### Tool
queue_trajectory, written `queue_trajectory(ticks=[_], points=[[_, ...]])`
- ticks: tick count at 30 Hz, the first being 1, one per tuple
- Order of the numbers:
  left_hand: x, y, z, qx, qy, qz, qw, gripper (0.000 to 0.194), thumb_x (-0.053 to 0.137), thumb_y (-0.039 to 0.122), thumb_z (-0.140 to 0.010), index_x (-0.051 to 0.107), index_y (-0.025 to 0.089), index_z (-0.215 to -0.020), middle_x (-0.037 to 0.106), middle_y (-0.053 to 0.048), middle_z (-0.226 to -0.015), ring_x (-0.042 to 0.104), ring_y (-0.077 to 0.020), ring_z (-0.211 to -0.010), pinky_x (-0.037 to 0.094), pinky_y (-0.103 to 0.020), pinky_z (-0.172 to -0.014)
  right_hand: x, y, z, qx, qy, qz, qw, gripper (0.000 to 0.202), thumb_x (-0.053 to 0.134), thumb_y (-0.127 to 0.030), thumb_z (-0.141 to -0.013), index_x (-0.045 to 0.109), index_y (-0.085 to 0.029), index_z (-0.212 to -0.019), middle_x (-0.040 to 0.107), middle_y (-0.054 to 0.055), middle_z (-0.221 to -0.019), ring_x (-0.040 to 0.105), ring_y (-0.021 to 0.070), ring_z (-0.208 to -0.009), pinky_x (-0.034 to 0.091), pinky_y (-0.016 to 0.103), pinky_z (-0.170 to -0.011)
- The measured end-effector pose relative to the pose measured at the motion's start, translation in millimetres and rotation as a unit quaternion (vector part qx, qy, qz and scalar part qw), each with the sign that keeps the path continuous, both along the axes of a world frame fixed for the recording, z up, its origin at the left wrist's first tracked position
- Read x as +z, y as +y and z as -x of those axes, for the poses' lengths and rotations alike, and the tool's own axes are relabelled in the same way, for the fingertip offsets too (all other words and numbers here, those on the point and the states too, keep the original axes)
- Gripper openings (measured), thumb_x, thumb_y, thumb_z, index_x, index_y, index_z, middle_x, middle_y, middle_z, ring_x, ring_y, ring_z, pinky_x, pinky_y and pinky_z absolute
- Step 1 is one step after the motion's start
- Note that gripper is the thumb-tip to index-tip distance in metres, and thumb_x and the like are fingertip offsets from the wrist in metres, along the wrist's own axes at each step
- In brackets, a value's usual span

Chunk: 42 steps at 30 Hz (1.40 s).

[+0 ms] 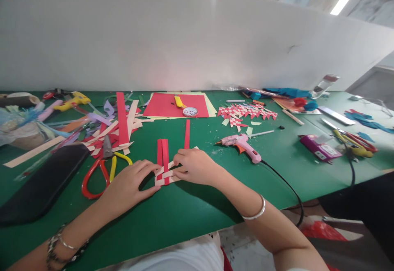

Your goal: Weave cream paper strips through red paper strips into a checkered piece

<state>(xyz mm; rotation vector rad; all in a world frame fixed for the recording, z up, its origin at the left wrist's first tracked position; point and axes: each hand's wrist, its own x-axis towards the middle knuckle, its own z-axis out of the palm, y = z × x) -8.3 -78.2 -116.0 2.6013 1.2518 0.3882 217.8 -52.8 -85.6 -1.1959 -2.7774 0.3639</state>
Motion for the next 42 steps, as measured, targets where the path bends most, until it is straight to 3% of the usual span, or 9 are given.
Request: queue_trajectory(ticks=[4,7,11,17,23,26,28,34,42], points=[[0.0,-0.9,-0.1,-0.015,0.000,0.002,1.000,0.028,0.055,0.036,-0.088,0.056,0.020,-0.110,0.060,-0.006,-0.103,0.057,-0.0239,-0.094,0.046,-0.035,-0.077,-1.3,-1.6,1.0,0.021,-0.039,0.009,0.999,0.023,0.056,-0.033,-0.088,0.062,-0.015,-0.101,0.062,0.008,-0.097,0.059,0.0189,-0.087,0.040,0.028,-0.072],[-1.7,-2.1,0.1,-0.029,-0.008,-0.007,1.000,0.030,0.053,0.034,-0.089,0.055,0.021,-0.116,0.057,-0.008,-0.115,0.056,-0.0249,-0.102,0.047,-0.036,-0.083,-3.1,-2.4,1.6,0.031,-0.045,0.026,0.998,0.023,0.051,-0.031,-0.091,0.061,-0.014,-0.103,0.061,0.007,-0.097,0.060,0.0176,-0.085,0.040,0.026,-0.069],[-3.0,-2.3,0.3,-0.083,0.005,-0.019,0.996,0.037,0.050,0.029,-0.091,0.050,0.025,-0.127,0.049,-0.008,-0.135,0.048,-0.0264,-0.120,0.044,-0.041,-0.096,-4.4,-3.6,3.8,0.027,-0.033,0.054,0.998,0.021,0.050,-0.029,-0.092,0.060,-0.012,-0.099,0.059,0.007,-0.095,0.059,0.0157,-0.079,0.040,0.025,-0.066],[-1.6,0.6,3.8,-0.118,0.046,-0.020,0.992,0.037,0.044,0.030,-0.093,0.050,0.025,-0.130,0.050,-0.007,-0.137,0.050,-0.0237,-0.121,0.043,-0.040,-0.100,-4.5,-4.7,4.5,-0.006,0.009,0.095,0.995,0.023,0.050,-0.035,-0.092,0.058,-0.013,-0.090,0.060,0.006,-0.083,0.056,0.0146,-0.071,0.035,0.023,-0.059],[6.3,0.6,5.8,-0.154,0.136,-0.029,0.978,0.051,0.048,0.048,-0.091,0.045,0.024,-0.136,0.047,-0.009,-0.141,0.049,-0.0270,-0.123,0.041,-0.040,-0.099,-1.8,-5.9,1.7,-0.034,0.030,0.147,0.988,0.023,0.058,-0.037,-0.085,0.058,-0.016,-0.093,0.062,0.002,-0.075,0.052,0.0127,-0.063,0.029,0.021,-0.054],[6.5,-2.9,6.8,-0.168,0.169,-0.027,0.971,0.065,0.042,0.061,-0.088,0.036,0.025,-0.142,0.039,-0.007,-0.147,0.041,-0.0277,-0.130,0.033,-0.041,-0.104,-3.2,-4.4,2.3,-0.066,0.056,0.168,0.982,0.027,0.054,-0.040,-0.087,0.062,-0.015,-0.084,0.063,0.002,-0.072,0.049,0.0102,-0.060,0.029,0.021,-0.054],[4.5,-5.3,8.2,-0.170,0.179,-0.026,0.969,0.071,0.039,0.066,-0.086,0.031,0.025,-0.144,0.033,-0.005,-0.150,0.035,-0.0276,-0.134,0.028,-0.040,-0.107,-5.9,-2.5,2.9,-0.074,0.062,0.149,0.984,0.027,0.050,-0.034,-0.089,0.063,-0.014,-0.078,0.063,0.002,-0.070,0.047,0.0093,-0.058,0.028,0.021,-0.055],[0.9,-11.2,14.5,-0.167,0.181,-0.021,0.969,0.078,0.037,0.070,-0.084,0.027,0.024,-0.146,0.028,-0.004,-0.152,0.033,-0.0263,-0.135,0.020,-0.039,-0.110,-8.4,0.7,4.2,-0.015,0.030,0.094,0.995,0.021,0.051,-0.018,-0.086,0.061,-0.014,-0.068,0.060,0.001,-0.065,0.044,0.0087,-0.059,0.026,0.022,-0.057],[-2.7,-16.2,20.6,-0.160,0.176,-0.021,0.971,0.080,0.033,0.073,-0.083,0.027,0.025,-0.146,0.032,-0.005,-0.151,0.030,-0.0270,-0.137,0.013,-0.041,-0.113,-6.5,-2.3,6.3,-0.058,0.004,0.123,0.991,0.019,0.046,-0.021,-0.090,0.062,-0.015,-0.083,0.064,0.003,-0.074,0.047,0.0100,-0.061,0.025,0.021,-0.056]])
